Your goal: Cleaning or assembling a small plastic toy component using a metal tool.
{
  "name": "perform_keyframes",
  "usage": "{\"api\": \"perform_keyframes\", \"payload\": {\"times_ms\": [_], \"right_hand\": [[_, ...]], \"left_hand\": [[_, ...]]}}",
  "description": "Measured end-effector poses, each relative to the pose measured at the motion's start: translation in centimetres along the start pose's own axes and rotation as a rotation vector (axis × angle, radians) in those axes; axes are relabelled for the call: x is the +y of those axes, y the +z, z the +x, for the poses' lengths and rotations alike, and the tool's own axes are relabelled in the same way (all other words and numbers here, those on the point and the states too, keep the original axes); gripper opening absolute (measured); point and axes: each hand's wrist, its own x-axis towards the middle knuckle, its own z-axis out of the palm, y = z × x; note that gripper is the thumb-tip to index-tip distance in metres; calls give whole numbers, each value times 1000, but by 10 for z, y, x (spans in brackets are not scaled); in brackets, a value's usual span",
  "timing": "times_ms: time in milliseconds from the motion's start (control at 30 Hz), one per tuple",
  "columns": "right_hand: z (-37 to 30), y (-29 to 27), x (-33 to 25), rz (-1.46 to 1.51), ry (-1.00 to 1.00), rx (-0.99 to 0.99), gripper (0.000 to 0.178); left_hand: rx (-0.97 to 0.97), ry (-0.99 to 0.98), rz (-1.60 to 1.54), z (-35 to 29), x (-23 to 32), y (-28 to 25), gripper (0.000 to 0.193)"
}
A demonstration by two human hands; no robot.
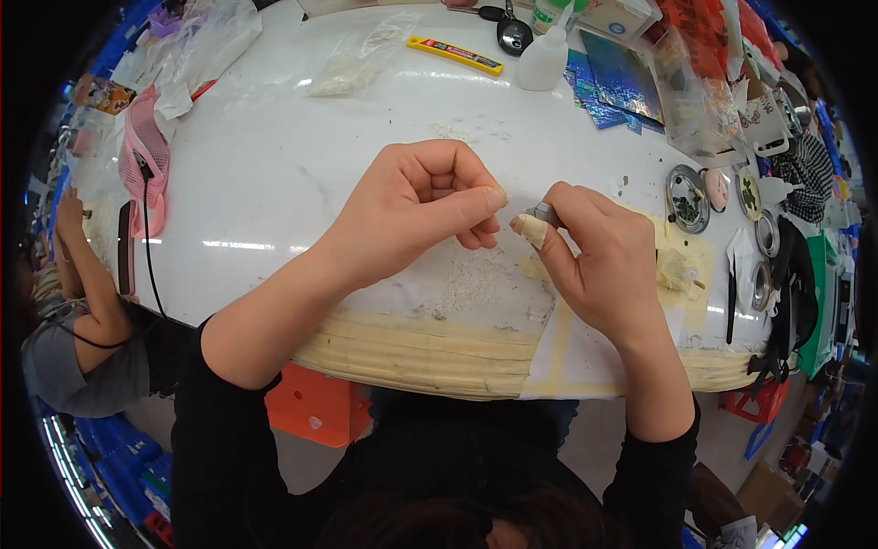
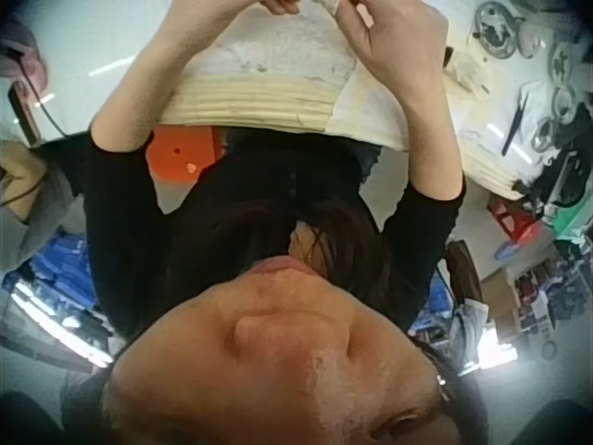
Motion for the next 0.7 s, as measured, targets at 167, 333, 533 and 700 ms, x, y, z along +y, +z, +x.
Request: {"api": "perform_keyframes", "payload": {"times_ms": [167,333,533,700], "right_hand": [[1,0,-1,-10,18,-18,19],[1,-1,-1,-14,28,-39,18],[1,-1,-1,-15,18,-39,19],[1,-2,-3,-19,31,-45,25]], "left_hand": [[-2,-54,-27,0,0,-1,14],[-8,-61,-28,1,0,0,14],[-10,-64,-38,0,1,-1,13],[147,67,412,10,-8,-17,11]]}}
